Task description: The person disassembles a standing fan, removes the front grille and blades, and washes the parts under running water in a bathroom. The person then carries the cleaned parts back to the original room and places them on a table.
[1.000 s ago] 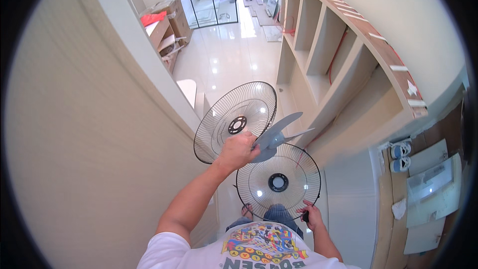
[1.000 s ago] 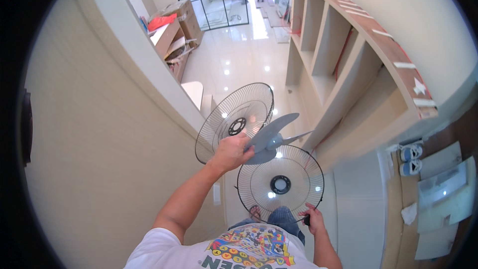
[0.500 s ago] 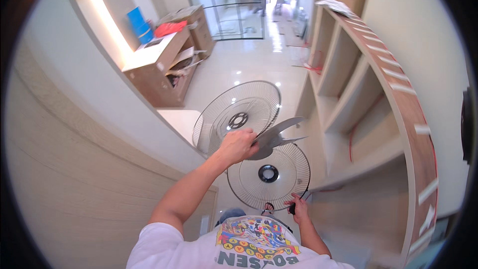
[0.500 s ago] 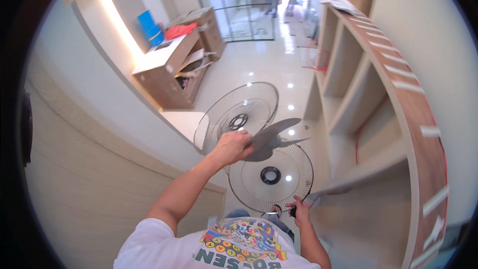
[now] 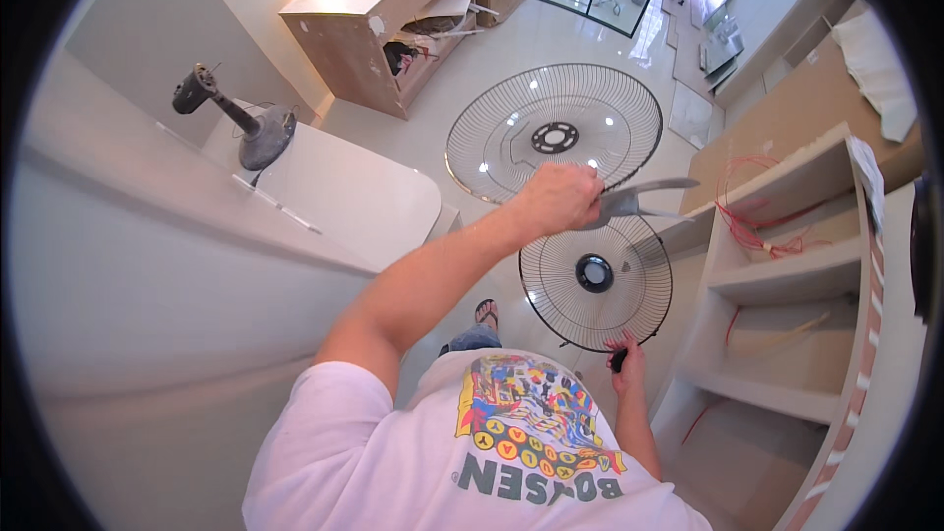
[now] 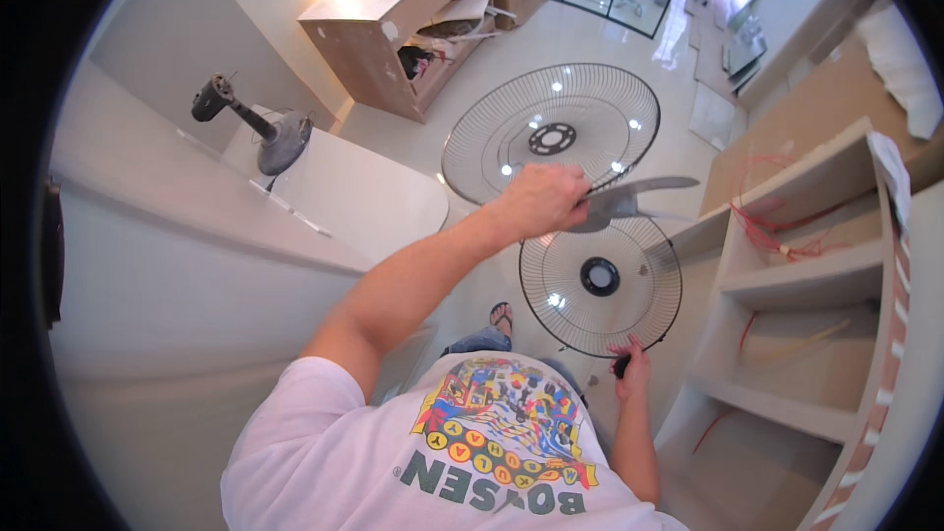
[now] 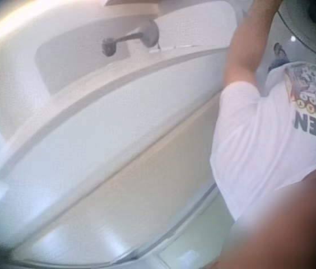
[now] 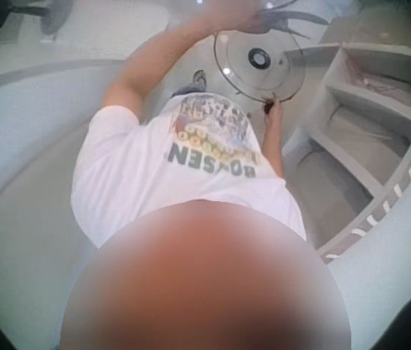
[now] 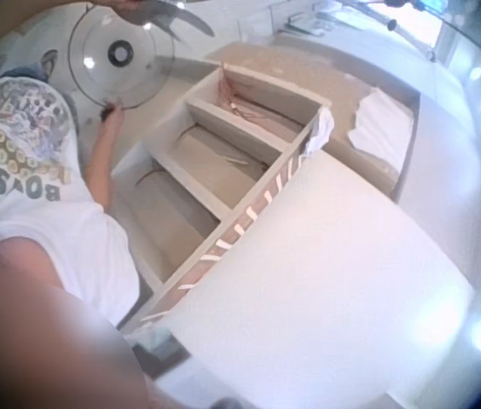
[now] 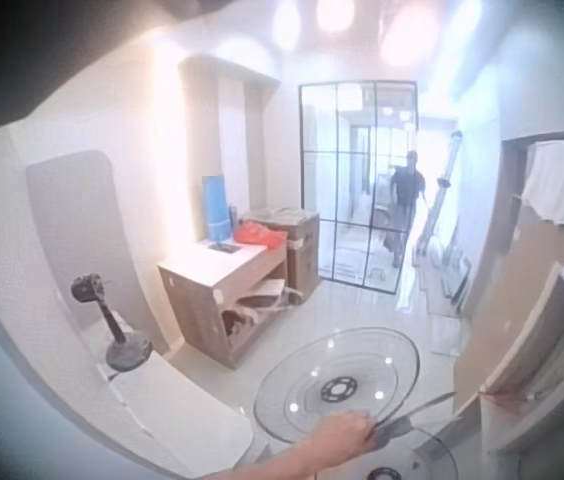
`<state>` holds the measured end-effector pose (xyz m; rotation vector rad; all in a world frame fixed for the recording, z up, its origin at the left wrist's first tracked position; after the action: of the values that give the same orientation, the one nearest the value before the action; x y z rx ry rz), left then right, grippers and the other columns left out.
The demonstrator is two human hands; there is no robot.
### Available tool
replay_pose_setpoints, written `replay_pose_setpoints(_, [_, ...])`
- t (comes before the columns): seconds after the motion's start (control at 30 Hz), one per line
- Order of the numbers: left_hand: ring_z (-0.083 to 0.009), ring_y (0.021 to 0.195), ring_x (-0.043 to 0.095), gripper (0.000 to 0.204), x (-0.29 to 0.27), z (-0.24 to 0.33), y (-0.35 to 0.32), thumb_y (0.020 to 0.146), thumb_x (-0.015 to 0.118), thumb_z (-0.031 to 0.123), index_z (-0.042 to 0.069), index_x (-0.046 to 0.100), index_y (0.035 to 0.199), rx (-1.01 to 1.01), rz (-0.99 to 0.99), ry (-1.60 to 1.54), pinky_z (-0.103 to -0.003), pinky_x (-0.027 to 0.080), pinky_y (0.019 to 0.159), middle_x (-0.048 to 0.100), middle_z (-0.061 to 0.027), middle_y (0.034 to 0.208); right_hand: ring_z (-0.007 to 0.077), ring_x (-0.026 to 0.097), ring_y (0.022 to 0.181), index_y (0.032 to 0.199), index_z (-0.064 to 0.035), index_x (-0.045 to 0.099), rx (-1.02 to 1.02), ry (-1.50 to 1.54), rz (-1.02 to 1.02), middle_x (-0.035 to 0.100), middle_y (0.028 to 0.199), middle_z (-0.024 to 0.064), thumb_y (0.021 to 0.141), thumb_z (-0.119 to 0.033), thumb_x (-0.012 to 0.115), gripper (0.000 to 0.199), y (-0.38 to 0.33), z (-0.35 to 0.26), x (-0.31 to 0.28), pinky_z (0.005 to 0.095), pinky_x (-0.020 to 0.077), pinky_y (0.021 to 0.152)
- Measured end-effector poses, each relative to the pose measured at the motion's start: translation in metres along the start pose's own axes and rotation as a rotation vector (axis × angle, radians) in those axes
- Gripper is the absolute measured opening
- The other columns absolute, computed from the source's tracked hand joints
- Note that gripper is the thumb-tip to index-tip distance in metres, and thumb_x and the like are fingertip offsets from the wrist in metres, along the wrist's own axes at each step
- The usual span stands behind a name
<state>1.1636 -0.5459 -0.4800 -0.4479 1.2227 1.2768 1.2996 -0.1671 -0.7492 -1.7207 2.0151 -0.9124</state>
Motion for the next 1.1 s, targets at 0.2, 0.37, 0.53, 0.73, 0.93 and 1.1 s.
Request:
replay_pose_setpoints(0.2, [-0.0341, 0.084, 0.069, 0.020, -0.016, -0.114, 0.097, 0.088, 0.068, 0.024, 0.004, 0.069, 0.088, -0.046, -0.062, 0.087, -0.047, 0.057, 0.072, 0.066, -0.0114, 0.089, 0.0204, 0.061, 0.057, 0.148, -0.0016, 0.047, -0.035, -0.021, 0.041, 0.072, 0.091, 0.0194, 0.098, -0.024, 0.056, 0.055, 0.076, -0.072, 0.029, 0.0318, 0.0473, 0.046])
replay_pose_setpoints(0.37, [-0.0345, 0.090, 0.069, 0.018, -0.036, -0.219, 0.157, 0.089, 0.068, 0.023, 0.005, 0.070, 0.093, -0.191, -0.098, 0.205, -0.048, 0.057, 0.076, 0.066, -0.0121, 0.092, 0.0206, 0.062, 0.061, 0.148, -0.0029, 0.048, -0.021, 0.037, -0.008, 0.072, 0.094, 0.0201, 0.099, -0.024, 0.055, 0.054, 0.186, -0.125, 0.079, 0.0321, 0.0470, 0.047])
replay_pose_setpoints(0.53, [-0.0317, 0.093, 0.070, 0.018, -0.082, -0.298, 0.179, 0.088, 0.069, 0.023, 0.006, 0.070, 0.091, -0.350, -0.029, 0.351, -0.046, 0.058, 0.078, 0.067, -0.0107, 0.093, 0.0200, 0.059, 0.059, 0.148, -0.0031, 0.047, 0.008, 0.032, -0.114, 0.071, 0.096, 0.0206, 0.100, -0.023, 0.055, 0.053, 0.318, -0.219, 0.170, 0.0321, 0.0468, 0.048])
replay_pose_setpoints(0.73, [-0.0332, 0.091, 0.069, 0.018, -0.167, -0.389, 0.182, 0.088, 0.072, 0.022, 0.006, 0.067, 0.093, -0.474, 0.073, 0.527, -0.045, 0.057, 0.076, 0.065, -0.0111, 0.093, 0.0199, 0.059, 0.059, 0.147, -0.0033, 0.047, -0.068, -0.126, -0.304, 0.071, 0.096, 0.0196, 0.101, -0.022, 0.056, 0.050, 0.436, -0.347, 0.338, 0.0319, 0.0466, 0.048])
replay_pose_setpoints(0.93, [-0.0345, 0.089, 0.069, 0.017, -0.266, -0.509, 0.200, 0.089, 0.072, 0.020, 0.005, 0.066, 0.093, -0.489, 0.229, 0.676, -0.046, 0.057, 0.076, 0.064, -0.0126, 0.091, 0.0201, 0.062, 0.061, 0.144, -0.0002, 0.049, -0.193, -0.185, -0.432, 0.071, 0.091, 0.0174, 0.100, -0.021, 0.057, 0.049, 0.472, -0.422, 0.526, 0.0307, 0.0468, 0.048])
replay_pose_setpoints(1.1, [-0.0363, 0.087, 0.067, 0.017, -0.365, -0.620, 0.239, 0.092, 0.071, 0.019, 0.003, 0.065, 0.094, -0.525, 0.282, 0.755, -0.048, 0.056, 0.074, 0.063, -0.0132, 0.091, 0.0190, 0.062, 0.060, 0.144, 0.0007, 0.052, -0.160, -0.227, -0.549, 0.072, 0.091, 0.0171, 0.098, -0.014, 0.055, 0.048, 0.470, -0.453, 0.703, 0.0296, 0.0488, 0.051])
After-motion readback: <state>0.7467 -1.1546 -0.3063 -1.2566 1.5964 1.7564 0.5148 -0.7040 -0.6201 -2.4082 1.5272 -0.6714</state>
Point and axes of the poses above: each hand's wrist, its own y-axis towards the middle knuckle, its own x-axis out of the palm, z = x × y, the point moved 2 cm from there along y, towards the middle knuckle
